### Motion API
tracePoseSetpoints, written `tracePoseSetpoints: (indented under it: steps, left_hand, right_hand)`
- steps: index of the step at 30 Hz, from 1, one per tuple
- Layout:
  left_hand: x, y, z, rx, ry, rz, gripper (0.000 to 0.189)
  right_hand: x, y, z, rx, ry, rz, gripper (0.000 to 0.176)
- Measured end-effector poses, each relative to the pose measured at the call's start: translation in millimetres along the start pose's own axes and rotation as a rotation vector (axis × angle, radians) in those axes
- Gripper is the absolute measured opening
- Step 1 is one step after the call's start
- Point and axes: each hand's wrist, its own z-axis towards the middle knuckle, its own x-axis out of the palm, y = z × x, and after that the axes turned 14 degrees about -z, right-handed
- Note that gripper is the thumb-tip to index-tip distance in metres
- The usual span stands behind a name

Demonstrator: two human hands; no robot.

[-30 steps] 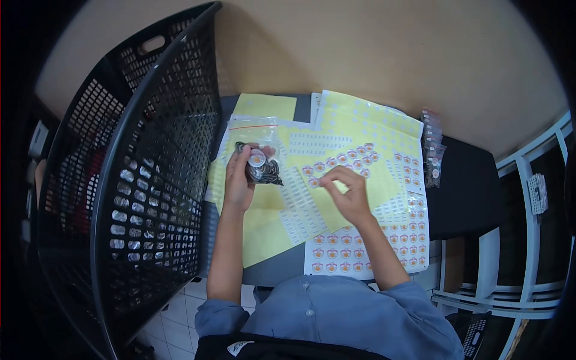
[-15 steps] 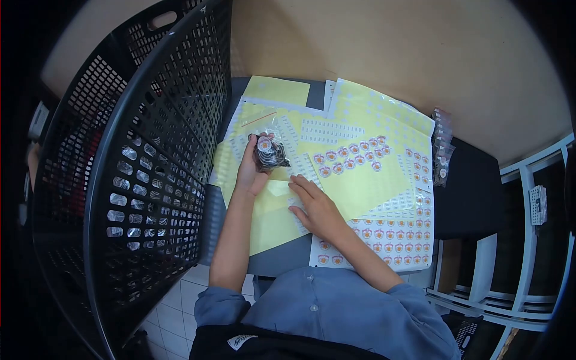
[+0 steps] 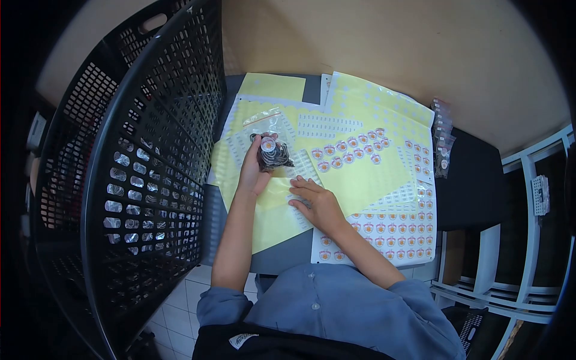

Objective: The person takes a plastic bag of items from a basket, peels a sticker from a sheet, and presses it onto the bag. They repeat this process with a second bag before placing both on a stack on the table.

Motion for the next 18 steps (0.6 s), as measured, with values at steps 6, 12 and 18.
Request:
tracePoseSetpoints:
  steps: [6, 12, 18]
  left_hand:
    - [2, 1, -1, 0.002, 0.051, 0.027, 0.025]
    - [30, 0, -15, 0.179, 0.151, 0.309, 0.028]
    - [95, 16, -53, 0.263, 0.389, 0.599, 0.027]
  right_hand:
    - [-5, 6, 4, 0.026, 0.041, 0.013, 0.008]
    - [-41, 14, 17, 0.038, -0.046, 0.28, 0.007]
    - [-106, 34, 46, 0.054, -0.309, 0.277, 0.008]
